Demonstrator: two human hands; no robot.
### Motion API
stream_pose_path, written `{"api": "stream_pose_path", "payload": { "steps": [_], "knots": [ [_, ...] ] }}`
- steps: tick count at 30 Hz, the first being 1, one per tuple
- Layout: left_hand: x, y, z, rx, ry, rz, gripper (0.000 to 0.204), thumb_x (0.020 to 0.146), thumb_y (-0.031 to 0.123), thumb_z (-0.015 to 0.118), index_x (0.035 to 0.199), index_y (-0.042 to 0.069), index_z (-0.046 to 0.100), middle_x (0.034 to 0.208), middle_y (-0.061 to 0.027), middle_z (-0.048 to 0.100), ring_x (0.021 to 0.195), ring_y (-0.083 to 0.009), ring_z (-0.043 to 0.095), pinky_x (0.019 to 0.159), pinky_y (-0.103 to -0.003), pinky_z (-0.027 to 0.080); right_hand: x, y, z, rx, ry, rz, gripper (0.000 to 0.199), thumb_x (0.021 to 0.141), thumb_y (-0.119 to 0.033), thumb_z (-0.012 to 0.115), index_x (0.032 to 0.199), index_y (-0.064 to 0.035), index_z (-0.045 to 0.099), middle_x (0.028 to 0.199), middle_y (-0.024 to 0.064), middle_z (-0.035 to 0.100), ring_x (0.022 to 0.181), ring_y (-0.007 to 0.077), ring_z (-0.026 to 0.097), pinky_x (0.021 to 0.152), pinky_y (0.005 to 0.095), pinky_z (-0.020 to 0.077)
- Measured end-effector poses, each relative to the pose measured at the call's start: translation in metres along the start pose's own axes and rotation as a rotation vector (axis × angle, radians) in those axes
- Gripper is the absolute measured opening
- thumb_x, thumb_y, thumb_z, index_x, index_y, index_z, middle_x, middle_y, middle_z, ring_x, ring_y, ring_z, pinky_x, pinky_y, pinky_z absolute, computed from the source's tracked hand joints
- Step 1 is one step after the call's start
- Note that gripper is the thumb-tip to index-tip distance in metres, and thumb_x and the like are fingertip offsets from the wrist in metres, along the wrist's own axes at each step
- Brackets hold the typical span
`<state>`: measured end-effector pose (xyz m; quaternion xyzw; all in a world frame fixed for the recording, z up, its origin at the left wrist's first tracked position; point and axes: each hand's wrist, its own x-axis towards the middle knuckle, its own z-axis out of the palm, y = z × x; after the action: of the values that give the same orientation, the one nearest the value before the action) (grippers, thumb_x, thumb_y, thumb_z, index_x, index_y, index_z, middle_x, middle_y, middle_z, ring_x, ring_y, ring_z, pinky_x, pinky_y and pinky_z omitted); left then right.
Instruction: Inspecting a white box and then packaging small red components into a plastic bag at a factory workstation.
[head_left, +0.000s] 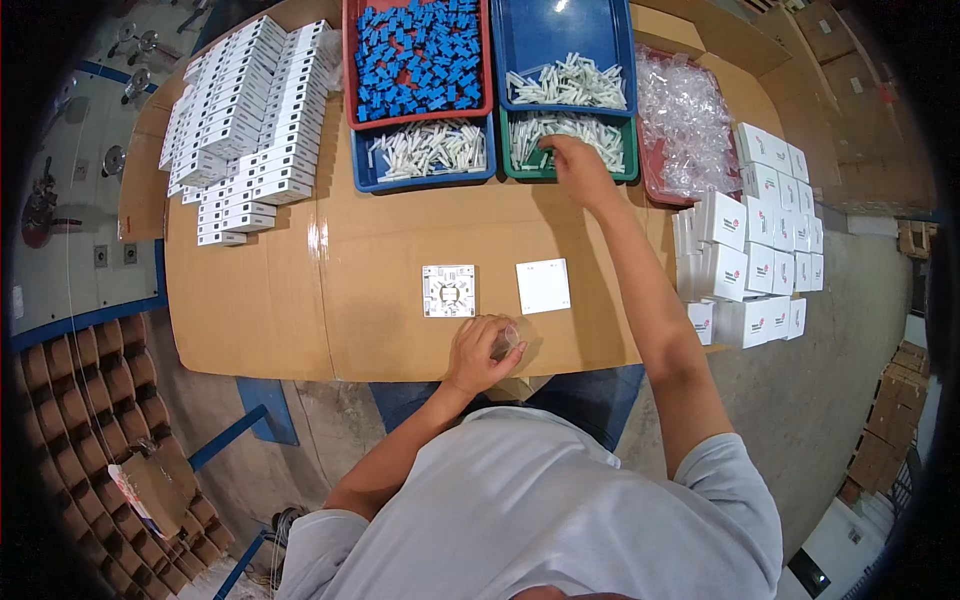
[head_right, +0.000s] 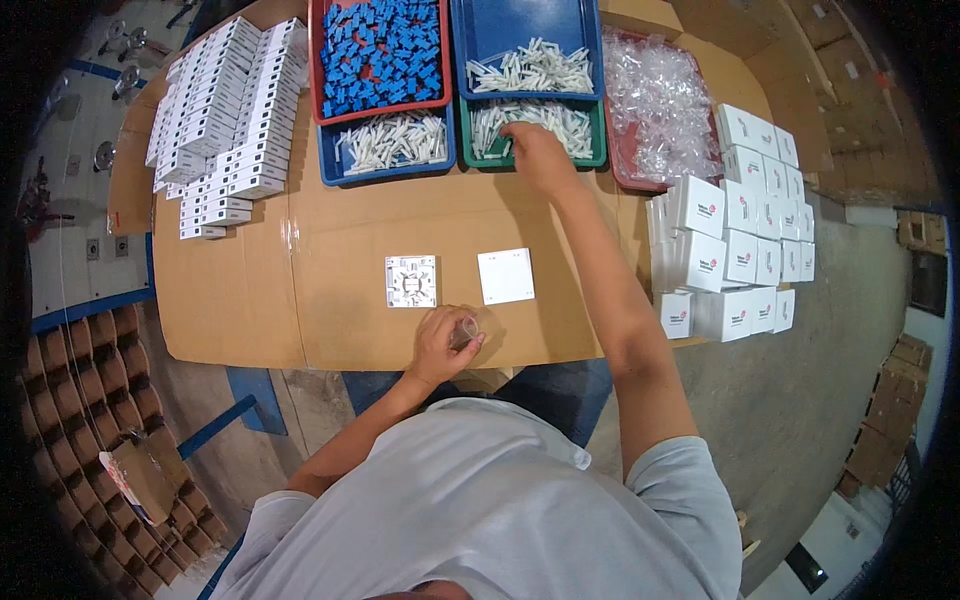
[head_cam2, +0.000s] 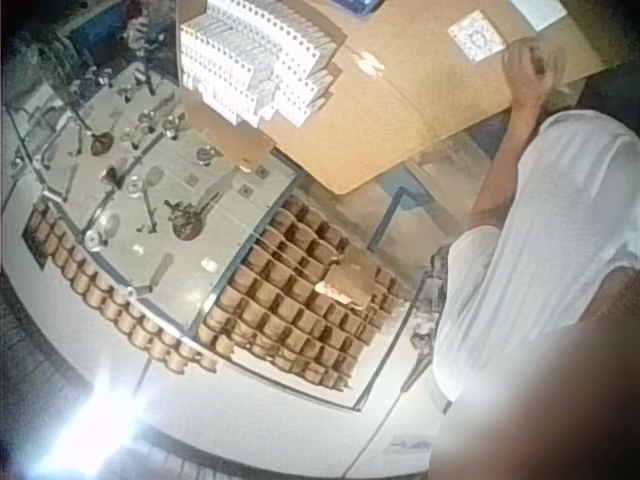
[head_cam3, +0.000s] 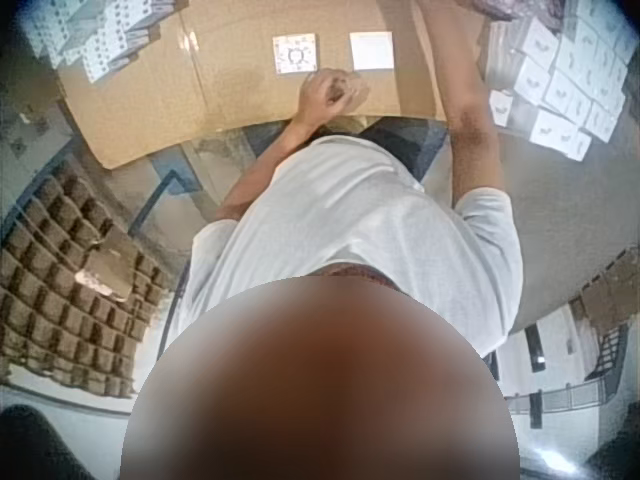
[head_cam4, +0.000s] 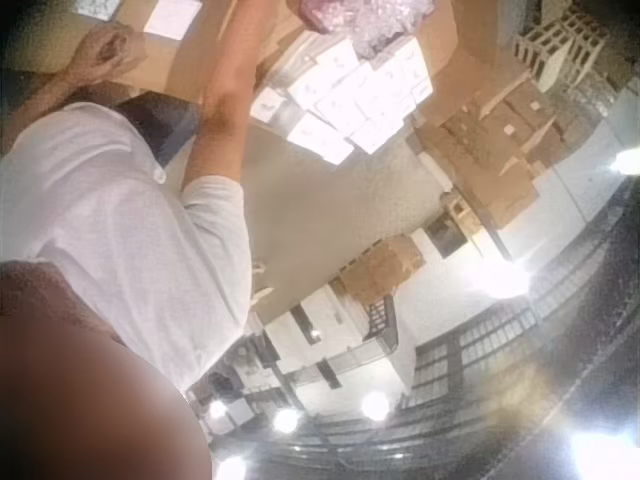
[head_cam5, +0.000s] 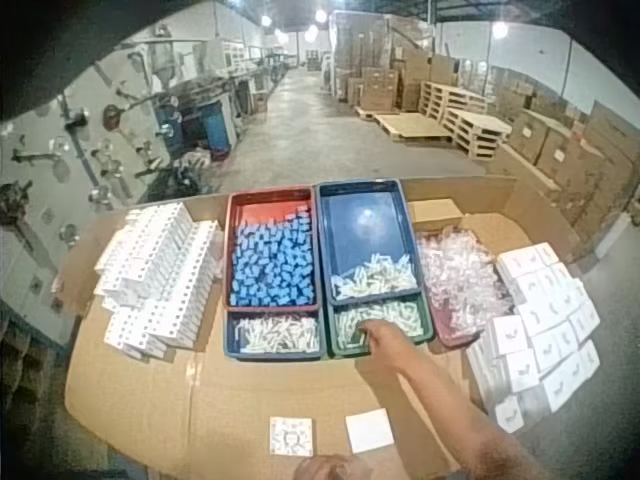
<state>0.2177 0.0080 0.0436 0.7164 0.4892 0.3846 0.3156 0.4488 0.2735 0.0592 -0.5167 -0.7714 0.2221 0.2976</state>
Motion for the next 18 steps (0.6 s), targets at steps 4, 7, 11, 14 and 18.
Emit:
{"api": "stream_pose_path", "payload": {
  "steps": [4, 7, 11, 14, 18],
  "knots": [
    [0.001, 0.001, -0.001, 0.007, -0.006, 0.004, 0.033, 0.076, 0.016, 0.081, 0.104, 0.005, 0.066, 0.094, -0.0113, 0.067, 0.083, -0.0312, 0.062, 0.075, -0.04, 0.049, -0.001, -0.001, -0.013, 0.086, -0.03, 0.121, 0.023, 0.093, 0.004, 0.053, 0.109, -0.0003, 0.069, 0.096, 0.0225, 0.071, 0.088, 0.0408, 0.068, 0.081, 0.0432, 0.0537],
    [0.001, 0.003, -0.002, 0.005, -0.033, -0.018, 0.033, 0.076, 0.015, 0.081, 0.104, 0.005, 0.066, 0.096, -0.0114, 0.067, 0.084, -0.0311, 0.062, 0.075, -0.04, 0.048, -0.005, 0.01, -0.013, 0.006, -0.104, 0.094, 0.022, 0.093, 0.002, 0.054, 0.109, -0.0016, 0.07, 0.093, 0.0217, 0.072, 0.087, 0.0409, 0.069, 0.08, 0.0445, 0.054],
    [-0.001, 0.001, -0.001, 0.01, -0.026, -0.019, 0.033, 0.076, 0.015, 0.081, 0.104, 0.005, 0.066, 0.097, -0.0111, 0.068, 0.085, -0.031, 0.063, 0.076, -0.04, 0.048, -0.001, 0.007, -0.015, -0.184, -0.266, 0.157, 0.021, 0.093, -0.002, 0.055, 0.107, -0.0031, 0.072, 0.099, 0.023, 0.072, 0.092, 0.0422, 0.069, 0.083, 0.0482, 0.0538],
    [0.0, 0.0, -0.001, 0.008, -0.018, -0.01, 0.032, 0.077, 0.015, 0.08, 0.103, 0.005, 0.066, 0.097, -0.0111, 0.068, 0.086, -0.0315, 0.063, 0.076, -0.04, 0.048, 0.003, 0.005, -0.021, -0.151, -0.311, 0.122, 0.02, 0.093, -0.001, 0.058, 0.108, -0.0002, 0.07, 0.098, 0.021, 0.073, 0.093, 0.0371, 0.07, 0.083, 0.0437, 0.054],
    [-0.001, 0.001, 0.0, 0.003, -0.017, -0.018, 0.031, 0.078, 0.016, 0.08, 0.103, 0.005, 0.066, 0.096, -0.0114, 0.068, 0.086, -0.0324, 0.063, 0.077, -0.041, 0.048, 0.013, 0.006, -0.027, -0.106, -0.371, 0.186, 0.019, 0.092, -0.001, 0.06, 0.106, -0.0006, 0.072, 0.099, 0.0206, 0.073, 0.091, 0.0365, 0.07, 0.083, 0.0419, 0.054]
  ]
}}
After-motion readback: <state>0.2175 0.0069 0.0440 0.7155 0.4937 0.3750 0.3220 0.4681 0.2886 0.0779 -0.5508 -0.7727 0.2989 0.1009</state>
